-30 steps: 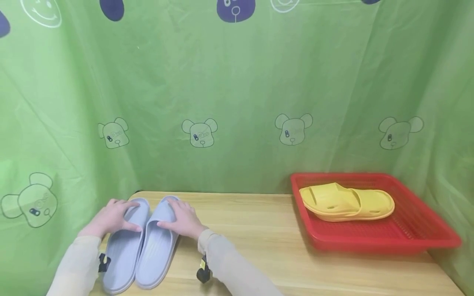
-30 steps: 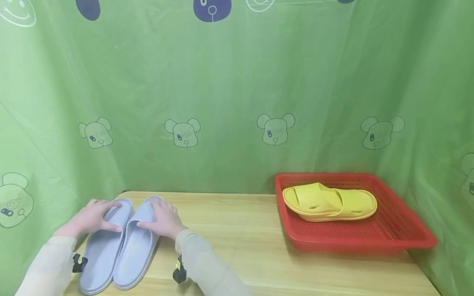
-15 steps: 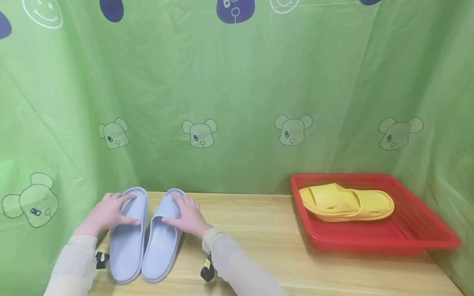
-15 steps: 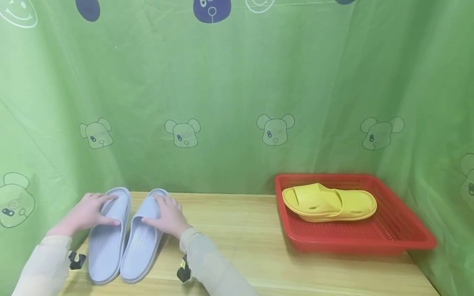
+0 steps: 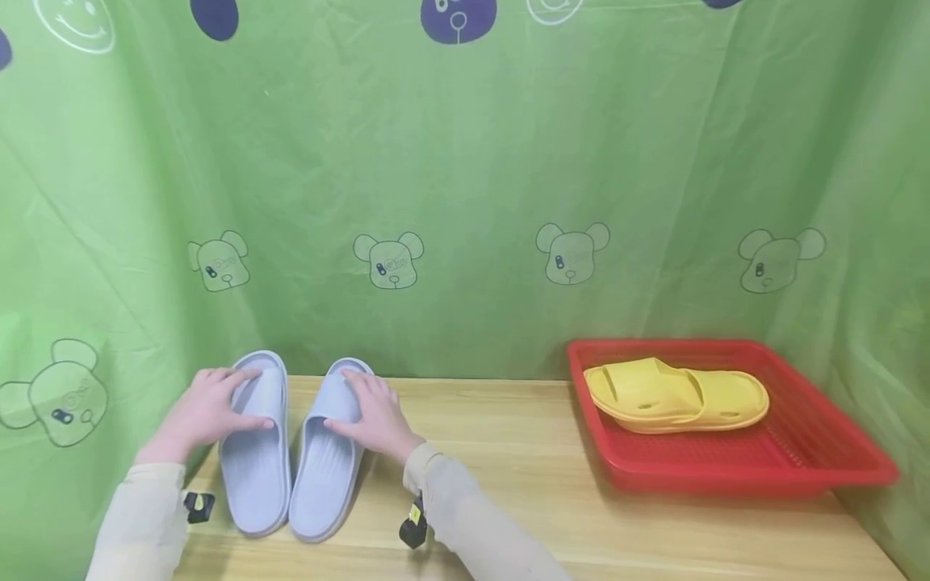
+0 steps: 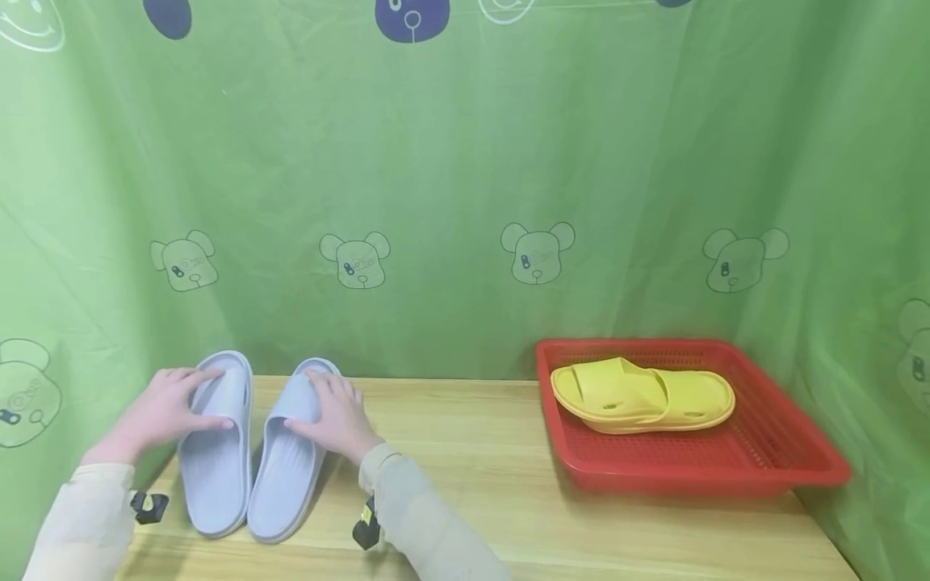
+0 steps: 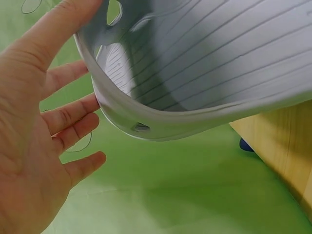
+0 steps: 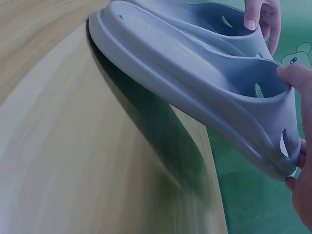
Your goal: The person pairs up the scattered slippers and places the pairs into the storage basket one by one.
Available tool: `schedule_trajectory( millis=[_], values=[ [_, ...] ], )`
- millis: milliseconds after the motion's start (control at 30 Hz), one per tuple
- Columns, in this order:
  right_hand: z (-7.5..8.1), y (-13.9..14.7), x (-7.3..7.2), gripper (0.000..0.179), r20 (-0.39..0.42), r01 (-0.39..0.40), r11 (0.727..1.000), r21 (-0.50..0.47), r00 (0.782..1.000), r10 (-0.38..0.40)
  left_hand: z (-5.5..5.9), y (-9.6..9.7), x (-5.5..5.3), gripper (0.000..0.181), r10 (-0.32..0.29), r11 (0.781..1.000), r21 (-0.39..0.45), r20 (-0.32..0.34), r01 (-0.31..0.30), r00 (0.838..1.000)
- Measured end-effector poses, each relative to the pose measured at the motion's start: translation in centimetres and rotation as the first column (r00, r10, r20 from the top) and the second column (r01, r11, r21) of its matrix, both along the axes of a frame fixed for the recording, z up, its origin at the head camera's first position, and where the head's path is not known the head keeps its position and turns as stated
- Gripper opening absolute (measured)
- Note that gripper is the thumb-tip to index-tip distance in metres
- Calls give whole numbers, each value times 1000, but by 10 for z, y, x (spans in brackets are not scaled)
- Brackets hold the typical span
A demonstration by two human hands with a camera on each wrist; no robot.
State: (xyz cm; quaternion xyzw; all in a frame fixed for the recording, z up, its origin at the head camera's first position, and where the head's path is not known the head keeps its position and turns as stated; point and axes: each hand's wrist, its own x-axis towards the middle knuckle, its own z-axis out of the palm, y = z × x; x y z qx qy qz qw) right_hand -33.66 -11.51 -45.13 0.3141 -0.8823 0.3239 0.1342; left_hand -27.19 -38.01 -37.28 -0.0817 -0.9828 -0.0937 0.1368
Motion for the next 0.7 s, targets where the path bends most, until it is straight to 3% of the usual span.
schedule_trajectory(
  millis=[400, 700],
  values=[
    [6, 12, -1, 85, -47, 19, 1000, -16, 999, -20, 1, 7, 3, 100, 13, 997, 82, -6, -13, 1000],
    [11, 26, 1, 87, -78, 20, 998, -61, 997, -25, -2, 13, 5, 102, 45, 981, 189, 12, -47, 999]
  ],
)
